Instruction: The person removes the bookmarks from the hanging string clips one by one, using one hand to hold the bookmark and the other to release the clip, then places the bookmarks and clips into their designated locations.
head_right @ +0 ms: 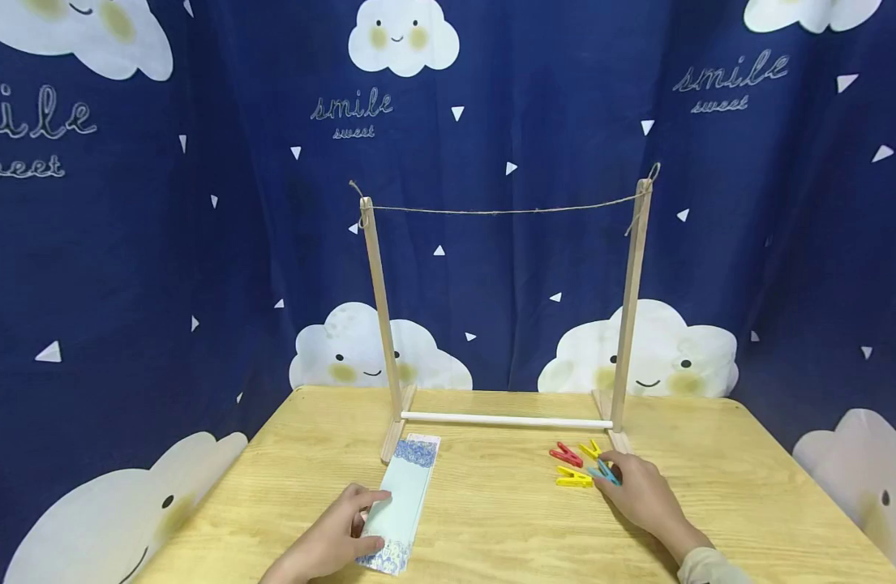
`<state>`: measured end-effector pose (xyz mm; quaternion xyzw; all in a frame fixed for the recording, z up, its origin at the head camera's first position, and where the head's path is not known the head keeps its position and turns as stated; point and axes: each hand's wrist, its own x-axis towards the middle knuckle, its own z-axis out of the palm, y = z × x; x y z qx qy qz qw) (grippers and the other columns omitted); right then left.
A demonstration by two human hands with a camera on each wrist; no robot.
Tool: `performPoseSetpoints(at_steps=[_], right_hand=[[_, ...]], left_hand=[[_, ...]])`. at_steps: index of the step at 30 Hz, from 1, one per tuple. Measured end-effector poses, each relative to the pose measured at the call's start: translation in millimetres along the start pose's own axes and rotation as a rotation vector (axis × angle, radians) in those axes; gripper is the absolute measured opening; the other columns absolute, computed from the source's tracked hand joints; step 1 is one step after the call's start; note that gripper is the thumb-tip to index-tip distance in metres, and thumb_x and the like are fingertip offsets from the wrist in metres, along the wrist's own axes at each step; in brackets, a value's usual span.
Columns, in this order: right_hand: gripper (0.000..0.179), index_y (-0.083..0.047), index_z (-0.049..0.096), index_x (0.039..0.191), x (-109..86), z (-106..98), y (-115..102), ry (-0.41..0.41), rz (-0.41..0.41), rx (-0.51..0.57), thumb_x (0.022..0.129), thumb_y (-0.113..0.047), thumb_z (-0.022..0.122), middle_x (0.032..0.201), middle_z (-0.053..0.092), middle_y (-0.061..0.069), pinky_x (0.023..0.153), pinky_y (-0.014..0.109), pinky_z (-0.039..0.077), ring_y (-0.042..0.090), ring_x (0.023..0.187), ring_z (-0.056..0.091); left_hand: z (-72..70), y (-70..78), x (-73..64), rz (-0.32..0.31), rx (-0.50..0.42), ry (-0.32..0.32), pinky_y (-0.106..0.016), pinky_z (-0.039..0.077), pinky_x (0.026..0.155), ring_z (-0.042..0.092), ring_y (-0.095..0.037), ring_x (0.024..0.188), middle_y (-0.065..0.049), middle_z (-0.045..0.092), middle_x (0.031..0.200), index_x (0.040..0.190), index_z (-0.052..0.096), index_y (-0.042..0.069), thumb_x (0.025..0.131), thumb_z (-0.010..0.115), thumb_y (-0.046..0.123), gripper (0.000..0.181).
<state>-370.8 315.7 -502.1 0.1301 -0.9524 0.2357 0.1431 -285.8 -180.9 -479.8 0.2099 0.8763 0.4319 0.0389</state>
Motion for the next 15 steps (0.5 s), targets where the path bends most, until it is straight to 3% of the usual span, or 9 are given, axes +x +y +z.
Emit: performPoseSetpoints(at_steps=[3, 9, 15], right_hand=[[0.040, 0.000, 0.070, 0.120, -1.3, 0.2, -0.8, -0.014, 0.018, 0.017, 0.091, -0.025, 0.081, 0.081, 0.061, -0.004, 0.061, 0.037, 0.049, 0.014, 0.071, 0.053], [0.026, -0.006, 0.068, 0.104, -2.8, -3.5, -1.5, 0.018, 0.016, 0.024, 0.089, -0.023, 0.082, 0.078, 0.058, -0.005, 0.060, 0.035, 0.047, 0.014, 0.069, 0.053], [0.020, -0.008, 0.071, 0.097, -3.2, -3.5, -4.5, -0.010, 0.033, 0.014, 0.090, -0.024, 0.081, 0.079, 0.060, -0.003, 0.062, 0.037, 0.050, 0.015, 0.071, 0.054]], left_hand=[[0.0, -1.3, -2.2, 0.005, 0.021, -0.012, -0.023, 0.049, 0.067, 0.051, -0.016, 0.084, -0.009, 0.048, 0.116, 0.143, 0.056, 0.000, 0.091, 0.080, 0.010, 0.058], [0.3, 1.1, -3.2, 0.030, 0.063, 0.000, -0.023, 0.051, 0.068, 0.053, -0.012, 0.080, -0.007, 0.049, 0.113, 0.140, 0.058, 0.000, 0.090, 0.080, 0.010, 0.056], [2.0, 3.7, -3.6, -0.017, 0.069, 0.015, -0.025, 0.053, 0.067, 0.054, -0.014, 0.078, -0.008, 0.051, 0.114, 0.137, 0.061, 0.001, 0.089, 0.081, 0.009, 0.053]])
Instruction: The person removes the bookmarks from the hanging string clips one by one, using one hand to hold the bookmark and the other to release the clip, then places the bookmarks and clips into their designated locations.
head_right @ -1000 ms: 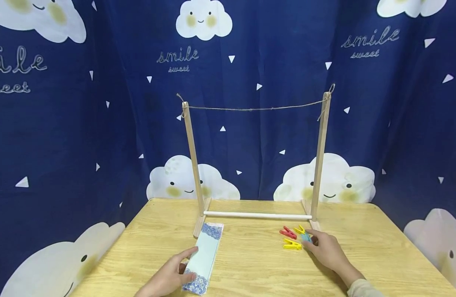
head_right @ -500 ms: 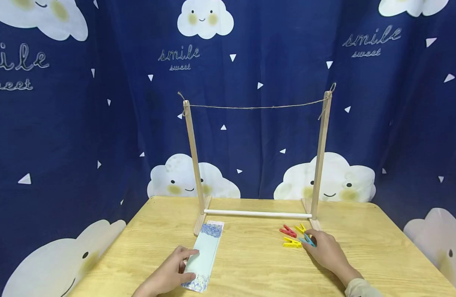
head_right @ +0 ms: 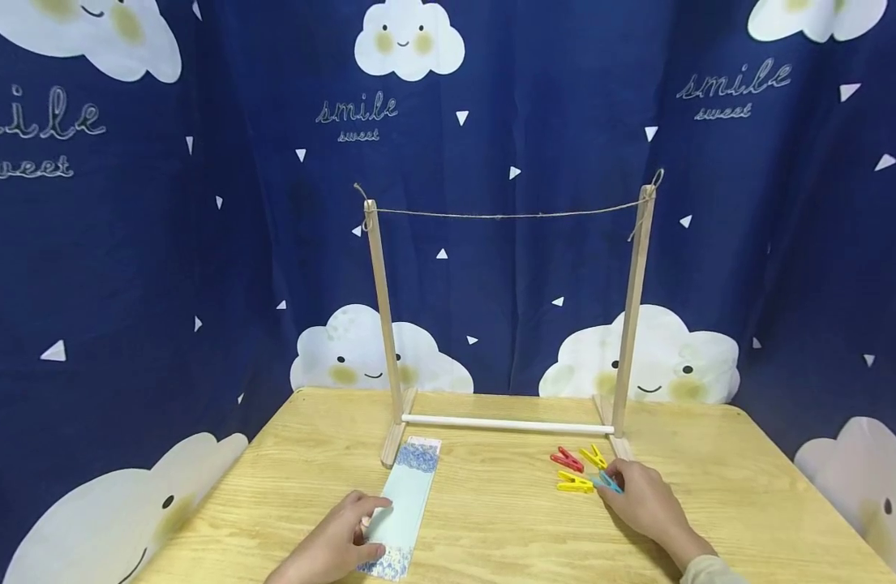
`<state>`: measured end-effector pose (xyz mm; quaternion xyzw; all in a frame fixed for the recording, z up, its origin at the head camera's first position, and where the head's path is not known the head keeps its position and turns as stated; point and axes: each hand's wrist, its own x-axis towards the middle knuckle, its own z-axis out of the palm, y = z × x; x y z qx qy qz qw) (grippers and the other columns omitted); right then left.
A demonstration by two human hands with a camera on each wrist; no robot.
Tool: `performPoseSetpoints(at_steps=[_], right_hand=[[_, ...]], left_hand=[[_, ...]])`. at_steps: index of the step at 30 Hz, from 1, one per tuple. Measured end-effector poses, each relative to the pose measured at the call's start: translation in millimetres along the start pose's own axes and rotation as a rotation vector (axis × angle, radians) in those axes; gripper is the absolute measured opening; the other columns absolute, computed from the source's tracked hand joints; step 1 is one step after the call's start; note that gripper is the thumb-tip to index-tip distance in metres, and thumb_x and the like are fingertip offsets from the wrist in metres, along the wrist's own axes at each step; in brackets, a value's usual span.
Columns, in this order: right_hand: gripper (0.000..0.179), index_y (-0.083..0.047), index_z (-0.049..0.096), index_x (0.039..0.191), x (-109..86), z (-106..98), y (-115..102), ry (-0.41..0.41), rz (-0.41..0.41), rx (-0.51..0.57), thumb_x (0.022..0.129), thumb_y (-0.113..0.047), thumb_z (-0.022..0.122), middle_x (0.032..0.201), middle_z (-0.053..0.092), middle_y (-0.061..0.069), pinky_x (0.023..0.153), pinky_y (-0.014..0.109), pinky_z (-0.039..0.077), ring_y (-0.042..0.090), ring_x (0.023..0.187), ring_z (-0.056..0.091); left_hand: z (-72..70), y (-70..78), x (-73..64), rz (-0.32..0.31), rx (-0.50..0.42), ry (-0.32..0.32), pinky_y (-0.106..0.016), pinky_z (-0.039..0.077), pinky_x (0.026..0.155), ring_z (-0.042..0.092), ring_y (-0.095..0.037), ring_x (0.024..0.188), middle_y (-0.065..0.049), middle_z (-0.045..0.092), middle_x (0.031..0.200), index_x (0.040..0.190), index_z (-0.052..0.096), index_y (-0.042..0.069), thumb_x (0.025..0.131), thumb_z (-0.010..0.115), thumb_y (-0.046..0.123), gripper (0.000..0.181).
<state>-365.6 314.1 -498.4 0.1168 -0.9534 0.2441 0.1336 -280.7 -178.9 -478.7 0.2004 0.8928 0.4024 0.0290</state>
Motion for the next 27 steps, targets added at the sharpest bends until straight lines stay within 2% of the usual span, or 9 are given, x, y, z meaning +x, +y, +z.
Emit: performPoseSetpoints(at_steps=[7, 15, 23, 27], right_hand=[[0.018, -0.007, 0.074, 0.097, -0.5, 0.1, 0.2, -0.009, 0.009, 0.001, 0.091, -0.023, 0.080, 0.083, 0.063, -0.002, 0.064, 0.038, 0.052, 0.015, 0.074, 0.056], [0.020, -0.006, 0.074, 0.099, 2.4, -1.0, 0.7, 0.002, 0.001, -0.016, 0.089, -0.023, 0.082, 0.084, 0.064, -0.002, 0.065, 0.039, 0.053, 0.014, 0.075, 0.058], [0.028, -0.003, 0.073, 0.105, 4.9, -7.5, -0.4, -0.010, -0.021, -0.008, 0.087, -0.022, 0.084, 0.081, 0.062, -0.004, 0.063, 0.037, 0.051, 0.014, 0.074, 0.057], [0.034, 0.000, 0.073, 0.112, 6.4, -18.3, -4.5, 0.000, -0.010, -0.017, 0.088, -0.023, 0.083, 0.086, 0.065, -0.001, 0.061, 0.037, 0.051, 0.016, 0.075, 0.059]], left_hand=[[2.6, 1.4, 1.8, -0.027, 0.012, 0.015, -0.030, 0.058, 0.070, 0.056, -0.018, 0.084, -0.008, 0.054, 0.115, 0.133, 0.063, 0.002, 0.088, 0.082, 0.009, 0.049], [3.0, 3.8, 1.0, -0.045, 0.155, 0.071, -0.030, 0.052, 0.066, 0.056, -0.015, 0.083, -0.003, 0.058, 0.115, 0.130, 0.067, 0.009, 0.084, 0.086, 0.021, 0.051], [2.3, 3.8, 2.8, -0.039, 0.177, 0.094, -0.032, 0.053, 0.070, 0.056, -0.014, 0.086, -0.002, 0.057, 0.116, 0.127, 0.068, 0.011, 0.084, 0.086, 0.024, 0.049], [-1.7, 5.0, 3.8, -0.008, 0.153, 0.133, -0.030, 0.050, 0.064, 0.055, -0.013, 0.083, -0.005, 0.057, 0.117, 0.128, 0.068, 0.009, 0.088, 0.082, 0.023, 0.045]])
